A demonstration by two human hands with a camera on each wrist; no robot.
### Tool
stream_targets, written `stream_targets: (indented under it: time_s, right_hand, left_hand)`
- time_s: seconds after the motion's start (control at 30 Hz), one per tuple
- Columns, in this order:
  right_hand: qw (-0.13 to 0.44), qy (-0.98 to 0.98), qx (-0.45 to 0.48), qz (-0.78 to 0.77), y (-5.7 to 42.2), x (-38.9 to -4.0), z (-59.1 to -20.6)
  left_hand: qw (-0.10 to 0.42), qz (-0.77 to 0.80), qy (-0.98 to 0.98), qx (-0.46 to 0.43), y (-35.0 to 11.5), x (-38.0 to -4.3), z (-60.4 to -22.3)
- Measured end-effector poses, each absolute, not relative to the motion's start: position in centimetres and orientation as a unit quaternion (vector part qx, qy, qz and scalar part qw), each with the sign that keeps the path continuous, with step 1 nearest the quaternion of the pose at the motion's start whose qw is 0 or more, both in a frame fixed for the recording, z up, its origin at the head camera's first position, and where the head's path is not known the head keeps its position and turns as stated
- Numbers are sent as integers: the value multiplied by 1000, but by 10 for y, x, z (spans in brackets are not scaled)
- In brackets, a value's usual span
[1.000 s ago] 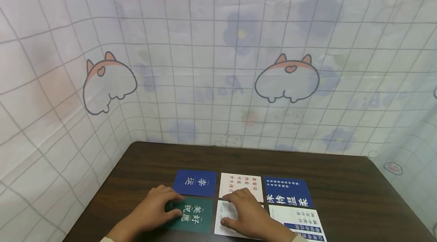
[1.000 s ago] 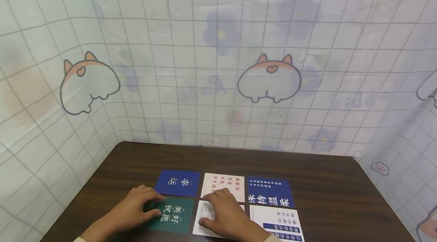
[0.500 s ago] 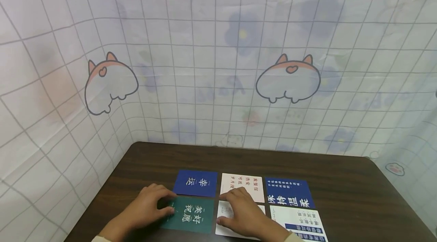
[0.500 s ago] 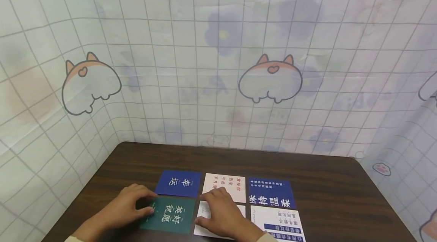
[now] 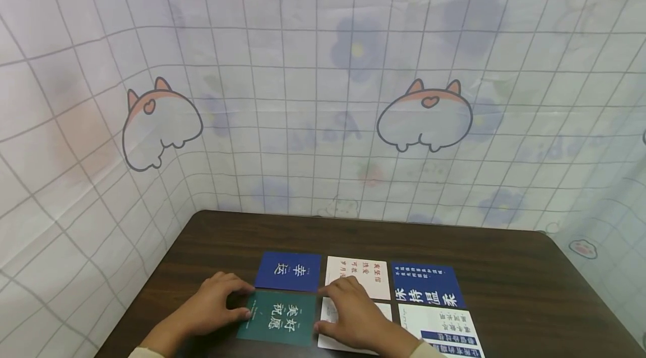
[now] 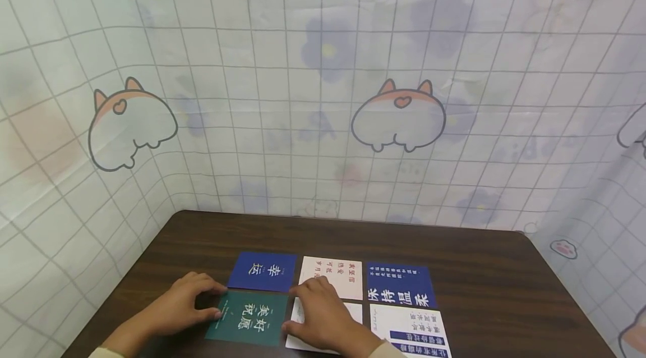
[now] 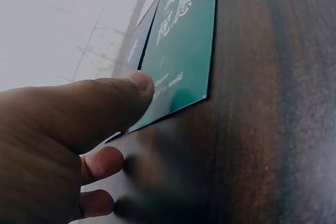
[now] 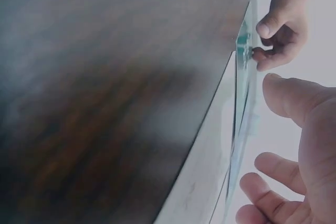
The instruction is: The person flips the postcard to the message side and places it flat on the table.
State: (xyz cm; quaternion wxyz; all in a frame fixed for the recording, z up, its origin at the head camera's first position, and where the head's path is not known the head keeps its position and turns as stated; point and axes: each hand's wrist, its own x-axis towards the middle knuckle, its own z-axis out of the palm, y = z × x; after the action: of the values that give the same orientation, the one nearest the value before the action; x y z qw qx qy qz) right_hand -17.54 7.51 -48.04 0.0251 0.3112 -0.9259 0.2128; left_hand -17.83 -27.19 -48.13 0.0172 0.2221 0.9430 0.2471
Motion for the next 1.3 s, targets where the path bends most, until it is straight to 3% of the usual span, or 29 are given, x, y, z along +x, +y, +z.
stream_targets:
  time_s: [1.3]
  right_hand:
    - [-49, -943, 276, 182, 54, -183, -477]
  left_hand:
    - [71, 222, 957, 172, -264, -179, -473]
